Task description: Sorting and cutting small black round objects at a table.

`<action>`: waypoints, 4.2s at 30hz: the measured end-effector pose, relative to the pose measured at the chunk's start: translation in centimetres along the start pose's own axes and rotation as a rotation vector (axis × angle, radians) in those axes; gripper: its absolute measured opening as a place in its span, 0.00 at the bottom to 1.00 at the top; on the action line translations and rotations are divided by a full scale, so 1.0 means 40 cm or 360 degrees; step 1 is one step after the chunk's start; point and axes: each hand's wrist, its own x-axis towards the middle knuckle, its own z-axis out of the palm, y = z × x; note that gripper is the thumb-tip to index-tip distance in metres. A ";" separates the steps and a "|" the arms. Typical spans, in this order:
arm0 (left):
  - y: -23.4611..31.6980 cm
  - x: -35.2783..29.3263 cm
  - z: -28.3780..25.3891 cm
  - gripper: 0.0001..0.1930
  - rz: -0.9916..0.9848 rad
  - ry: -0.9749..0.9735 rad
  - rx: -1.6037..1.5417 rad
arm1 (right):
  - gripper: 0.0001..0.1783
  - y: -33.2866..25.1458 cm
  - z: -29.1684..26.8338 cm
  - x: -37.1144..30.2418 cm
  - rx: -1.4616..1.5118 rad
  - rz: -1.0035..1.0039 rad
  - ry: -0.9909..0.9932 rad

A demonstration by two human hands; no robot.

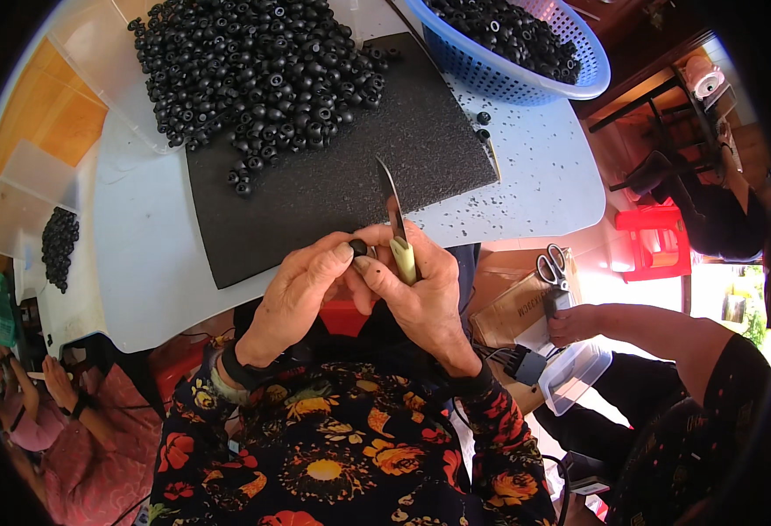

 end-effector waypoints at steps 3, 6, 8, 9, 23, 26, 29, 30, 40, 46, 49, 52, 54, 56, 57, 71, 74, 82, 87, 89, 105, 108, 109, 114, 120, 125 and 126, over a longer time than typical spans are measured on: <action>-0.006 -0.004 -0.007 0.24 0.0015 0.0023 0.0200 | 0.11 -0.014 0.005 -0.003 -0.0445 -0.0301 0.0120; -0.001 -0.004 -0.012 0.23 -0.0009 -0.0038 0.0138 | 0.11 -0.015 0.010 -0.010 -0.0398 -0.0266 0.0207; 0.001 -0.002 -0.006 0.22 -0.0001 -0.0039 0.0164 | 0.11 -0.006 0.011 -0.012 -0.0210 -0.0171 0.0211; 0.003 -0.001 -0.003 0.21 0.0010 -0.0037 0.0191 | 0.11 -0.001 0.012 -0.013 -0.0210 -0.0171 0.0215; 0.004 -0.003 0.004 0.13 0.0283 -0.0149 0.0602 | 0.05 0.041 -0.024 -0.040 -0.0301 -0.0243 0.0175; 0.003 0.001 -0.004 0.13 0.0262 -0.0162 0.0673 | 0.05 0.041 -0.026 -0.044 -0.0392 -0.0258 0.0099; 0.002 -0.001 -0.002 0.12 0.0226 -0.0124 0.0704 | 0.06 0.036 -0.027 -0.044 -0.0496 -0.0238 -0.0004; 0.002 -0.001 0.000 0.11 0.0221 -0.0069 0.0671 | 0.06 0.037 -0.027 -0.043 -0.0495 -0.0235 -0.0002; 0.004 -0.002 -0.015 0.10 0.0178 -0.0046 0.0792 | 0.10 0.029 -0.024 -0.042 -0.0763 -0.0443 0.0015; 0.000 -0.002 -0.014 0.11 0.0201 -0.0064 0.0857 | 0.12 0.031 -0.025 -0.039 -0.0827 -0.0522 0.0008; -0.004 -0.001 -0.016 0.12 0.0218 -0.0064 0.0829 | 0.12 0.029 -0.024 -0.038 -0.0805 -0.0526 0.0013; -0.005 0.000 -0.018 0.12 0.0248 -0.0076 0.0864 | 0.11 0.032 -0.025 -0.036 -0.0871 -0.0532 0.0000; -0.007 0.001 -0.017 0.13 0.0296 -0.0090 0.0817 | 0.11 0.032 -0.025 -0.036 -0.0869 -0.0507 0.0009; -0.006 0.002 -0.019 0.13 0.0290 -0.0095 0.0829 | 0.11 0.032 -0.027 -0.035 -0.0886 -0.0508 0.0001; -0.006 0.003 -0.019 0.13 0.0286 -0.0100 0.0842 | 0.11 0.033 -0.028 -0.034 -0.0903 -0.0510 -0.0006; 0.006 0.002 -0.013 0.11 0.0184 -0.0100 0.0810 | 0.11 0.032 -0.029 -0.033 -0.0876 -0.0490 -0.0039; 0.009 0.003 -0.012 0.11 0.0174 -0.0100 0.0809 | 0.11 0.032 -0.030 -0.034 -0.0878 -0.0483 -0.0046; 0.014 0.004 -0.013 0.11 0.0122 -0.0112 0.0762 | 0.12 0.031 -0.032 -0.030 -0.0887 -0.0487 -0.0070; 0.017 0.006 -0.011 0.11 0.0085 -0.0099 0.0772 | 0.11 0.029 -0.031 -0.031 -0.0884 -0.0457 -0.0076; 0.006 0.005 -0.014 0.13 0.0145 -0.0097 0.0788 | 0.11 0.030 -0.031 -0.030 -0.0890 -0.0459 -0.0082; 0.010 -0.044 0.014 0.06 0.0276 -0.0148 0.0740 | 0.06 0.016 -0.042 -0.050 -0.0692 -0.0050 0.0019; 0.009 -0.038 0.011 0.06 0.0312 -0.0143 0.0732 | 0.07 0.019 -0.046 -0.049 -0.0403 0.0007 -0.0029; 0.010 -0.036 0.009 0.06 0.0304 -0.0153 0.0770 | 0.08 0.022 -0.045 -0.050 -0.0190 -0.0055 -0.0023; 0.012 -0.041 0.005 0.07 0.0300 -0.0118 0.0911 | 0.13 -0.026 -0.021 -0.050 0.0256 0.0108 -0.0198; 0.007 -0.037 0.006 0.07 0.0352 -0.0109 0.0953 | 0.13 -0.010 -0.011 -0.046 0.0015 -0.0011 -0.0186; 0.000 -0.033 -0.004 0.06 0.0418 0.0013 0.0951 | 0.10 -0.005 0.000 -0.052 -0.0114 -0.0099 -0.0135; 0.000 -0.030 -0.009 0.07 0.0415 0.0034 0.0965 | 0.09 -0.005 0.004 -0.054 -0.0246 -0.0180 -0.0082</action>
